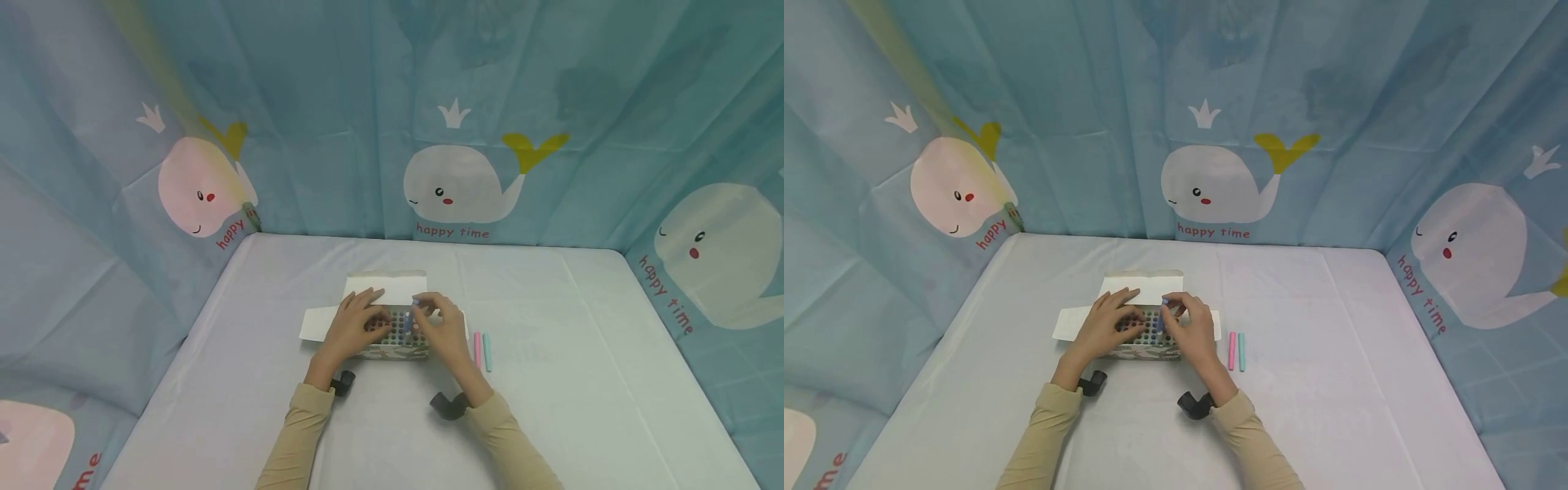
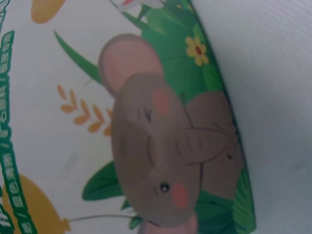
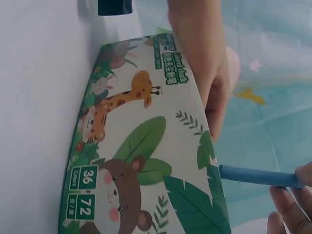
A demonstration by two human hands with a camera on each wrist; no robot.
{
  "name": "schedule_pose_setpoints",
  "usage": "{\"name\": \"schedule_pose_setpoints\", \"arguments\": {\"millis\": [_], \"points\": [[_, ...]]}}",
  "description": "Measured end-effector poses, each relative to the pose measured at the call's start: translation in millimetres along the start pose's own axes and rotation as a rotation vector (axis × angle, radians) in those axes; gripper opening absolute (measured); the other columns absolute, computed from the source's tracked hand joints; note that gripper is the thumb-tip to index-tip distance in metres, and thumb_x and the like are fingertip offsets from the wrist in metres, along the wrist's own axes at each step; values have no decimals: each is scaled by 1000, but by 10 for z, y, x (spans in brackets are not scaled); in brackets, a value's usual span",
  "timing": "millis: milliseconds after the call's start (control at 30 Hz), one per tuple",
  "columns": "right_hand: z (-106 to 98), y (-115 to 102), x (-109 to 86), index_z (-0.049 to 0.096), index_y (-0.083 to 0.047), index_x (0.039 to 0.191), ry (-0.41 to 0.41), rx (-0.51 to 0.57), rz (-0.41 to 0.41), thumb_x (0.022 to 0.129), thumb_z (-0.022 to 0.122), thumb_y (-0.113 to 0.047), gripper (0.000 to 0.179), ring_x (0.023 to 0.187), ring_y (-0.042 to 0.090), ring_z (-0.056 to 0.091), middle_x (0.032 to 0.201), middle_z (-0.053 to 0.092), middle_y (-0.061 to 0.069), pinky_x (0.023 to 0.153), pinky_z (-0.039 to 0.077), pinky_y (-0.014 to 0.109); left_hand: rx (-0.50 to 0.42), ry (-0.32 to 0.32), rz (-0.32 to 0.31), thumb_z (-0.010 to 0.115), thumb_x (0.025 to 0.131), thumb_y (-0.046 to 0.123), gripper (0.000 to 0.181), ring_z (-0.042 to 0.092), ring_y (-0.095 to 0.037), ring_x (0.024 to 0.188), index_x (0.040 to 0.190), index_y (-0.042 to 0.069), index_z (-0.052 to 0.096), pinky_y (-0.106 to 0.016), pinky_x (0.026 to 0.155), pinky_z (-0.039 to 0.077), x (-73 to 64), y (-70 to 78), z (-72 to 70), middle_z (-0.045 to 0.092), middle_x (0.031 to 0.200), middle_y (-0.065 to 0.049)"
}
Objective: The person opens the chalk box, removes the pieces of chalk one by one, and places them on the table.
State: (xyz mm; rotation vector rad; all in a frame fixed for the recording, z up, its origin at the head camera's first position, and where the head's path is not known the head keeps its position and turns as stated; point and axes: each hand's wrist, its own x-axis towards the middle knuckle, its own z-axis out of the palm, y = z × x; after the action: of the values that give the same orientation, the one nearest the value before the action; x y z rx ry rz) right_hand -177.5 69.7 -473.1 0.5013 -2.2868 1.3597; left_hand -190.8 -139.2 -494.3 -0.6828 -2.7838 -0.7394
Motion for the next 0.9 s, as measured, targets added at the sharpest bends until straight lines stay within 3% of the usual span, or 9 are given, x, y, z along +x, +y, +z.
{"name": "schedule_pose_setpoints", "arguments": {"millis": [233, 900], "points": [[-74, 10, 6, 64, -13, 102, 10, 27, 28, 86, 66, -15, 16, 72, 10, 55, 87, 67, -2, 67, 49, 33, -8, -6, -12, 68, 83, 40, 13, 30, -28, 137, 89, 29, 67, -46, 119, 12, 0, 6, -4, 43, 143, -4], [-329, 174, -39, 65, -10, 100, 14, -53, 63, 86, 66, -13, 15, 71, 10, 55, 82, 66, -1, 65, 44, 25, -25, 3, -7, 68, 83, 38, 10, 29, -27, 137, 88, 30, 66, -45, 119, 12, -5, -8, 10, 42, 143, -4]]}}
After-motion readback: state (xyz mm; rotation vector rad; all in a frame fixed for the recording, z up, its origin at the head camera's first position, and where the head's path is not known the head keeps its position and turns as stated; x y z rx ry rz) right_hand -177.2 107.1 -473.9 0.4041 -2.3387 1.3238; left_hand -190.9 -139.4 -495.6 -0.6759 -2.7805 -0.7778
